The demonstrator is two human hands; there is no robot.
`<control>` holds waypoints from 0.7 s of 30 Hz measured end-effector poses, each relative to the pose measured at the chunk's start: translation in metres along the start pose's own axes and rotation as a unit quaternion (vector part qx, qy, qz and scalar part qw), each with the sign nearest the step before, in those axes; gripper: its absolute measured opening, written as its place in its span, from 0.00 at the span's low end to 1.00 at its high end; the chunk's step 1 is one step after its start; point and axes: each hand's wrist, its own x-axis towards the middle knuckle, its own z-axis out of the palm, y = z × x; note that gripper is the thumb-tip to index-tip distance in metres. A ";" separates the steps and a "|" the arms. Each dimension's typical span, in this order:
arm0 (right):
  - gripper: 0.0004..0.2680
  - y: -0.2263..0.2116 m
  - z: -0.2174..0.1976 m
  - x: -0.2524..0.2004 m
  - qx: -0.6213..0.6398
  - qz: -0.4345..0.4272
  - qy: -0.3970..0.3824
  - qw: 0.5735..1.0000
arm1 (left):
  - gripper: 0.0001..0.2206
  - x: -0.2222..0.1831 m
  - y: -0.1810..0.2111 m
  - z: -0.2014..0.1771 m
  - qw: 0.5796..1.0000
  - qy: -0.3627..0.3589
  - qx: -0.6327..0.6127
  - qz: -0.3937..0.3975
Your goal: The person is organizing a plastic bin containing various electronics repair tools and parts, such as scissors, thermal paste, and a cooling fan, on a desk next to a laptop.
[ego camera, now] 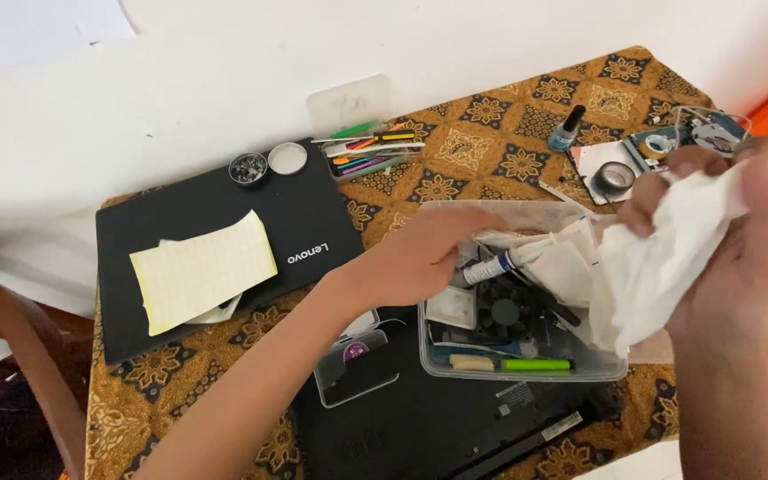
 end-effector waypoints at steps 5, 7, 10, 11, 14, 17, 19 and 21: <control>0.14 -0.001 0.025 0.003 0.058 -0.003 0.071 0.996 | 0.22 -0.018 0.009 0.000 0.987 0.125 0.077 -0.068; 0.18 0.001 0.022 0.012 0.052 0.002 0.075 0.996 | 0.20 -0.023 0.008 0.006 0.980 0.145 0.111 -0.084; 0.09 0.006 0.003 0.035 0.146 -0.078 0.065 0.984 | 0.20 -0.026 0.008 0.018 0.970 0.155 0.163 -0.090; 0.11 0.002 0.000 0.044 0.114 -0.083 -0.010 0.990 | 0.21 -0.025 0.009 0.020 0.969 0.156 0.163 -0.101; 0.15 -0.004 -0.002 0.066 0.071 -0.096 -0.110 0.987 | 0.24 -0.018 0.027 0.019 0.975 0.146 0.141 -0.089; 0.14 -0.009 -0.001 0.076 0.047 -0.109 -0.172 0.978 | 0.32 -0.005 0.063 0.014 0.992 0.089 0.042 -0.074; 0.14 -0.013 0.009 0.068 0.031 -0.118 -0.208 0.970 | 0.39 0.009 0.083 0.015 0.995 0.042 -0.035 -0.078; 0.15 -0.018 0.028 0.047 0.097 -0.060 -0.104 0.988 | 0.48 0.027 0.095 0.024 0.983 0.067 -0.163 -0.045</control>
